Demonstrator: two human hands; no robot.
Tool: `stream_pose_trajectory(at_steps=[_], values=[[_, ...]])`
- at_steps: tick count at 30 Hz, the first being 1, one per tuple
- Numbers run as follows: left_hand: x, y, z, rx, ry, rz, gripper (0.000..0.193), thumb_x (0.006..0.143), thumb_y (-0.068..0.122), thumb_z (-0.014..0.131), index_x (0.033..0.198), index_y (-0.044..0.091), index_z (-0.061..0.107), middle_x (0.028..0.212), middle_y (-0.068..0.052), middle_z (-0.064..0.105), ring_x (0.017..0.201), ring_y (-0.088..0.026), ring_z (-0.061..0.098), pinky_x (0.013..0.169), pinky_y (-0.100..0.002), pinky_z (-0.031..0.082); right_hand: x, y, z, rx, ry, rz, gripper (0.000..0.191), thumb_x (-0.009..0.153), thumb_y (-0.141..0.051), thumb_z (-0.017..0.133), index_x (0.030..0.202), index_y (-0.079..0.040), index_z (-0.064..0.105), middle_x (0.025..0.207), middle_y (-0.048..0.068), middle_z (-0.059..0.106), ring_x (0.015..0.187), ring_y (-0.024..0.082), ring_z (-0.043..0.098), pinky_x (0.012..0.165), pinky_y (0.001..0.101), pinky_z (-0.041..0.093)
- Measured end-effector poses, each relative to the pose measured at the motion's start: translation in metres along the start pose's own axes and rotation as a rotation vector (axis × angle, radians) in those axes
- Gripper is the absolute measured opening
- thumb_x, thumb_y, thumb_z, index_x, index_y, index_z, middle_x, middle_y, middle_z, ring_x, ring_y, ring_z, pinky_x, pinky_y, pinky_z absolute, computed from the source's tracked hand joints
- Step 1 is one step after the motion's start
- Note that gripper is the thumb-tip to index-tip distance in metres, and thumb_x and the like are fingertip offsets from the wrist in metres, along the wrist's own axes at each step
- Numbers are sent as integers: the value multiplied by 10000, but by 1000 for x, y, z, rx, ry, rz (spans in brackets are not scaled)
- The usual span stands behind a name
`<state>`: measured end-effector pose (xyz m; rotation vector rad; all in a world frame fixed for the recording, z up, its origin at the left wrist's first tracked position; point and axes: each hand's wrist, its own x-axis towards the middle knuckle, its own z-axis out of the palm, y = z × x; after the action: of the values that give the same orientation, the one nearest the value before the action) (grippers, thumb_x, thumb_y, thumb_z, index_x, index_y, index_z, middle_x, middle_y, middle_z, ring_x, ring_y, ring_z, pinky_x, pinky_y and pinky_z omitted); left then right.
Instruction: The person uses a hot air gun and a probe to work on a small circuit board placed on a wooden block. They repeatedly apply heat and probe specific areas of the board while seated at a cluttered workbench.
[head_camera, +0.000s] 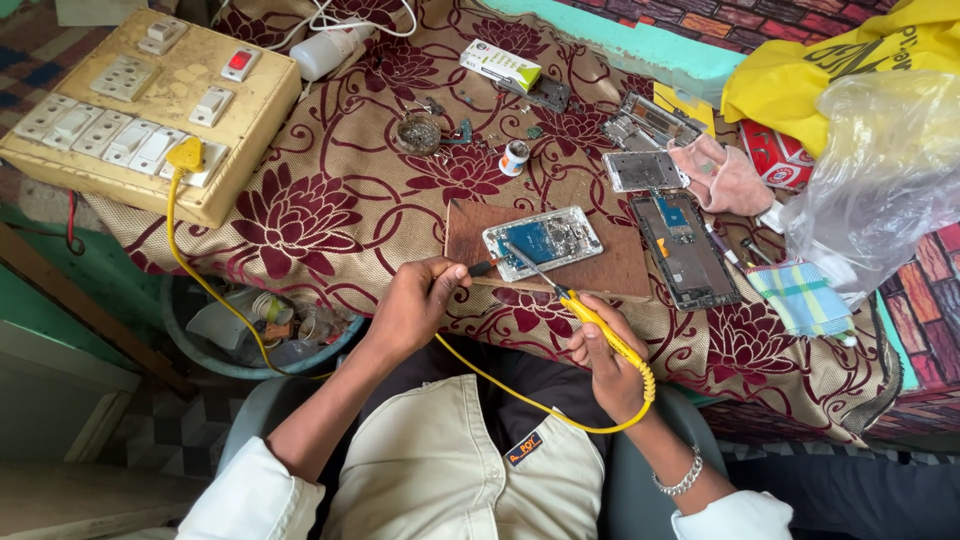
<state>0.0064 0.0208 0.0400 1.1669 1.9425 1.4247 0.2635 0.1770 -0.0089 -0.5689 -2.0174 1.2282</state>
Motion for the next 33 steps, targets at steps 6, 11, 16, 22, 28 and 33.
stream_pose_trajectory(at_steps=[6,11,16,22,28,33], values=[[0,0,-1,-6,8,41,329,1030,320,569,942,56,745,609,-33,552,558,-117,459,563,-348,440,0,-2,0,5,10,-35,418,1076,-218,527,1416,23,558,864,49,688,722,63,592,677,210,531],[2,-2,-2,41,-30,-63,332,1031,335,559,948,71,742,598,-29,543,545,-124,432,547,-346,412,-6,-2,-3,-64,64,-112,380,1077,-187,515,1370,41,595,929,67,720,743,76,629,704,219,551],[3,-7,-3,-14,-25,-6,321,1040,313,560,949,57,732,623,-24,527,570,-105,424,548,-330,409,-5,-4,-1,46,91,-145,380,1096,-201,525,1389,37,571,1045,104,701,789,85,623,715,226,544],[3,-14,-5,-20,-3,-33,312,1043,295,557,937,48,715,648,-34,538,593,-115,455,575,-329,435,4,-9,3,-100,174,-167,415,1086,-251,520,1401,18,530,1123,96,670,821,87,628,655,211,539],[3,-19,-6,-1,55,61,343,1045,313,560,929,27,708,684,-17,599,643,-98,511,629,-308,469,5,-13,-6,-231,221,-185,408,1106,-322,523,1348,0,589,894,47,661,750,102,611,683,243,520],[3,-21,-7,5,66,-82,342,1024,342,568,970,54,744,583,-7,448,537,-106,375,500,-326,336,7,-20,-15,-414,207,-463,442,1108,-388,499,1253,6,636,828,86,657,678,174,662,633,309,532]])
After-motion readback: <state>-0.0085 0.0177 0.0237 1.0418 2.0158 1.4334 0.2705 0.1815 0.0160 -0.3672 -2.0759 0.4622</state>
